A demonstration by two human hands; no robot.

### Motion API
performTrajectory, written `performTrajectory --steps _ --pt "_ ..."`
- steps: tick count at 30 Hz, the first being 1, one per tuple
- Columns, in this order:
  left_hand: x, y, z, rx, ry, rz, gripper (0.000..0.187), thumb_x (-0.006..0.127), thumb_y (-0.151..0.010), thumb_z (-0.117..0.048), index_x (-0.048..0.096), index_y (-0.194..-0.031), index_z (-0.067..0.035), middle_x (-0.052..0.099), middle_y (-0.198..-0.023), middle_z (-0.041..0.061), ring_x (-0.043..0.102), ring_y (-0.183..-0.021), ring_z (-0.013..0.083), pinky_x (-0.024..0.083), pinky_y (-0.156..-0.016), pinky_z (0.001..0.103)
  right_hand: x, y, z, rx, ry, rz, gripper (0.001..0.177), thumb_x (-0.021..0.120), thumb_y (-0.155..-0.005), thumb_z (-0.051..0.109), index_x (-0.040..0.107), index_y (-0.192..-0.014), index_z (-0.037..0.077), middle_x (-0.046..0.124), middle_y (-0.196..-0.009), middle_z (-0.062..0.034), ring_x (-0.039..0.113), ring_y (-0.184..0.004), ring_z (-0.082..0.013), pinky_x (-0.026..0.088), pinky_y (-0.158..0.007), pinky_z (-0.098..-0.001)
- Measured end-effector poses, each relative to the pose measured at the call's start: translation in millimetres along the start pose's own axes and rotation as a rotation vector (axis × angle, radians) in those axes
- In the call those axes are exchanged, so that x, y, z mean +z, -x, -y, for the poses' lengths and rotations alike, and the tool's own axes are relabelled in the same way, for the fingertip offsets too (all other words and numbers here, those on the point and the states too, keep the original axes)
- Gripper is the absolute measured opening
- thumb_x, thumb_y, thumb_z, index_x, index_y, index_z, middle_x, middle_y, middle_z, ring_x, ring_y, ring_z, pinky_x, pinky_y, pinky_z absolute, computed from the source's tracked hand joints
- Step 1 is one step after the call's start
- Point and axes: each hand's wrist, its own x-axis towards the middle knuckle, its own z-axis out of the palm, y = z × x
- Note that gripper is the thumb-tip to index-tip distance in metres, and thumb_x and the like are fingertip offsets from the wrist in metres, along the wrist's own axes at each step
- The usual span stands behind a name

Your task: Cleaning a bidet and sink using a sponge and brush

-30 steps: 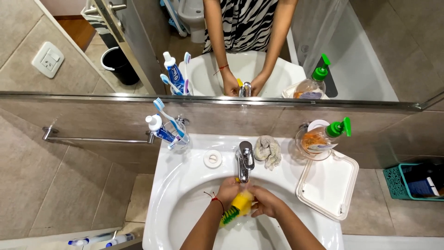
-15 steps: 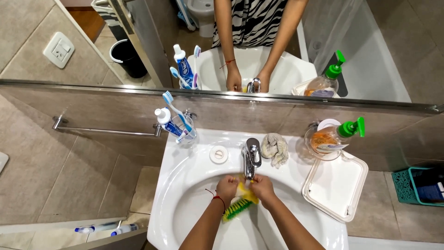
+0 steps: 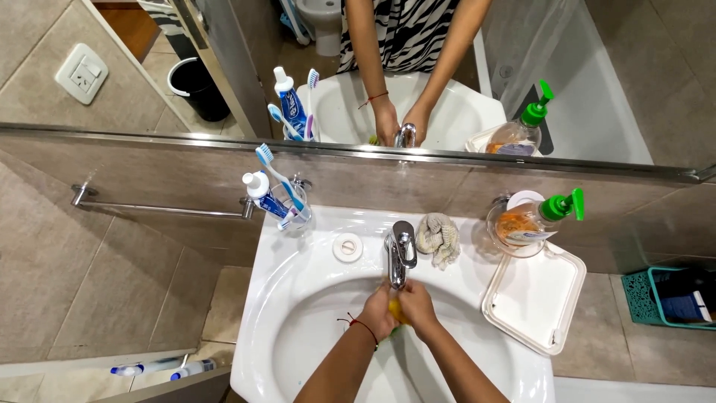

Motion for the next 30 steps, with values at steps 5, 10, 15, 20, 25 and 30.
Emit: performTrajectory --steps 5,10,15,20,25,30 --pt "15 12 0 0.089 -0.028 -0.096 0.065 0.042 -0.094 -0.062 0.069 -0.126 -0.012 0.076 -0.115 0.015 0.071 -0.100 0.0301 0.057 -0.082 0.047 2 6 -11 0.018 0.103 -0.067 0.021 0.050 -0.087 0.022 0.070 -0.088 0.016 0.074 -0.088 -0.0084 0.065 -0.084 -0.0240 0.044 -0.073 -0.0376" --pt "20 31 -2 0.178 -0.060 -0.200 0.052 0.049 -0.095 -0.047 0.068 -0.127 -0.009 0.076 -0.111 0.016 0.073 -0.091 0.0283 0.060 -0.073 0.042 0 23 6 0.284 -0.392 0.043 0.016 0.045 -0.088 0.027 0.059 -0.090 0.018 0.067 -0.091 -0.0102 0.056 -0.078 -0.0272 0.038 -0.064 -0.0403" --pt "22 55 -8 0.297 -0.096 -0.341 0.036 0.059 -0.098 -0.026 0.067 -0.127 -0.006 0.077 -0.105 0.017 0.075 -0.078 0.0260 0.063 -0.061 0.035 13 -15 -33 0.407 -0.965 0.343 0.035 0.051 -0.103 0.049 0.066 -0.095 0.018 0.066 -0.075 -0.0065 0.058 -0.056 -0.0225 0.037 -0.041 -0.0340" --pt "21 86 -15 0.387 -0.123 -0.418 0.022 0.058 -0.094 -0.007 0.066 -0.114 -0.002 0.073 -0.093 0.019 0.071 -0.060 0.0236 0.060 -0.047 0.033 18 -22 -40 0.393 -1.113 0.457 0.033 0.050 -0.100 0.038 0.068 -0.108 0.012 0.071 -0.088 -0.0098 0.059 -0.057 -0.0233 0.037 -0.039 -0.0323" --pt "22 106 -23 0.305 -0.474 -0.593 0.010 0.067 -0.095 -0.021 0.070 -0.102 -0.014 0.076 -0.091 0.004 0.068 -0.057 0.0089 0.053 -0.048 0.022 15 -26 -42 0.434 -1.142 0.551 0.029 0.052 -0.098 0.028 0.065 -0.114 0.009 0.072 -0.103 -0.0163 0.068 -0.082 -0.0293 0.053 -0.064 -0.0375" --pt "18 118 -19 0.279 -0.922 -0.484 0.019 0.061 -0.097 -0.032 0.066 -0.085 -0.017 0.067 -0.071 0.003 0.061 -0.056 0.0126 0.051 -0.047 0.025 -5 45 29 0.285 -0.338 0.195 0.038 0.077 -0.092 0.025 0.070 -0.127 0.009 0.077 -0.097 -0.0142 0.069 -0.062 -0.0227 0.048 -0.041 -0.0274"
